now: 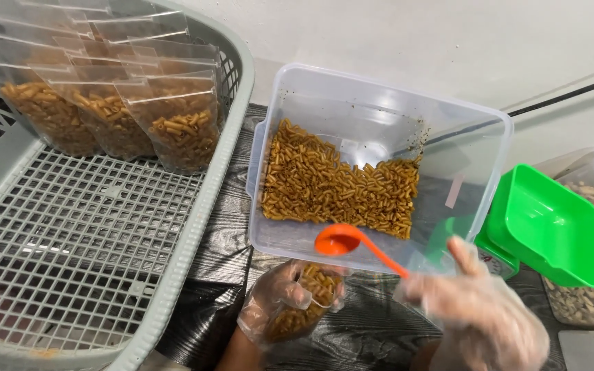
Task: Packaging small brown snacks into plastic bags using a spoon and placing them in a basket.
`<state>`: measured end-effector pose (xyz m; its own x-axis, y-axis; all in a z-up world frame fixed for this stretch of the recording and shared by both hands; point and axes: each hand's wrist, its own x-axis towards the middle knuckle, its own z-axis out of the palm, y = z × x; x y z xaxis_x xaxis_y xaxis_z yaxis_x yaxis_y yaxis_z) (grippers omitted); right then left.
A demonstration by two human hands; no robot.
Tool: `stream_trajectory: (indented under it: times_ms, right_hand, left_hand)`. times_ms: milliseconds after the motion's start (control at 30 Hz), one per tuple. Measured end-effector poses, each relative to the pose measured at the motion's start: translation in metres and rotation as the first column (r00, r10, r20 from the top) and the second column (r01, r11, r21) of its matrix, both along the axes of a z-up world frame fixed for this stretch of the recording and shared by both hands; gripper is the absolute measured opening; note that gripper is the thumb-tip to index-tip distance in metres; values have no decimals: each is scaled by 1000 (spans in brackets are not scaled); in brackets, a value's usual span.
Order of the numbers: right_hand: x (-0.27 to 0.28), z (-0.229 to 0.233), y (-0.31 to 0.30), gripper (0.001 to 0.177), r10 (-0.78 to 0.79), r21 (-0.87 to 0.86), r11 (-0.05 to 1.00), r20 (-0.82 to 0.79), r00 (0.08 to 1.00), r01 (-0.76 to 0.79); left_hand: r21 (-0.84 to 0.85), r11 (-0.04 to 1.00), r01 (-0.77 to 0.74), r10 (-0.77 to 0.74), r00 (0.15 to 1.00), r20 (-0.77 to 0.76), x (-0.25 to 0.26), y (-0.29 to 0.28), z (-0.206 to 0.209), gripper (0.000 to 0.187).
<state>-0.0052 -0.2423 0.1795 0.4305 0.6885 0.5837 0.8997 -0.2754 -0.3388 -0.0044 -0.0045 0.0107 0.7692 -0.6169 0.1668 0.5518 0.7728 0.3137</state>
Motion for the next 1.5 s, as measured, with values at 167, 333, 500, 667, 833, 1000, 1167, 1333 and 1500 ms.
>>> stream_trajectory:
  times_ms: [167,333,500,667,833,1000,1167,1333,1500]
  right_hand:
    - [31,-1,26,20,-327,-5,945,16,945,327]
    - [88,-56,29,20,-403,-119,904,87,911,411]
    - [98,-81,64,17,-383,11,922,-131,914,388]
    - [90,-79,79,16,-308,87,942,-164,937,325]
    - [89,-68,80,19,-246,69,958,-301,921,278]
    - [108,-82,52,26,-381,-27,916,-376,844,401]
    - [115,-79,10,24,-599,-445,746,-122,792,496]
    - [100,-81,-18,27,-645,-577,683,-189,740,448]
    - [52,-51,-30,24,-565,-462,738,-23,825,492]
  left_hand:
    - [59,998,27,-33,995,90,8,-1,-31,75]
    - [60,997,48,-53,994,99,9,0,-31,77]
    - [147,989,-11,-2,996,86,5,1,-12,78]
    - [62,998,-8,2,994,107,8,-3,-26,76]
    - [44,999,-22,18,997,76,8,-4,-22,78]
    - [-41,992,118,-111,981,157,23,-7,-59,83]
    - [228,968,-106,21,937,348,19,-25,-48,116]
    - [390,888,-243,47,892,449,-16,-31,22,106]
    - [553,682,-479,98,809,580,-30,-40,41,106]
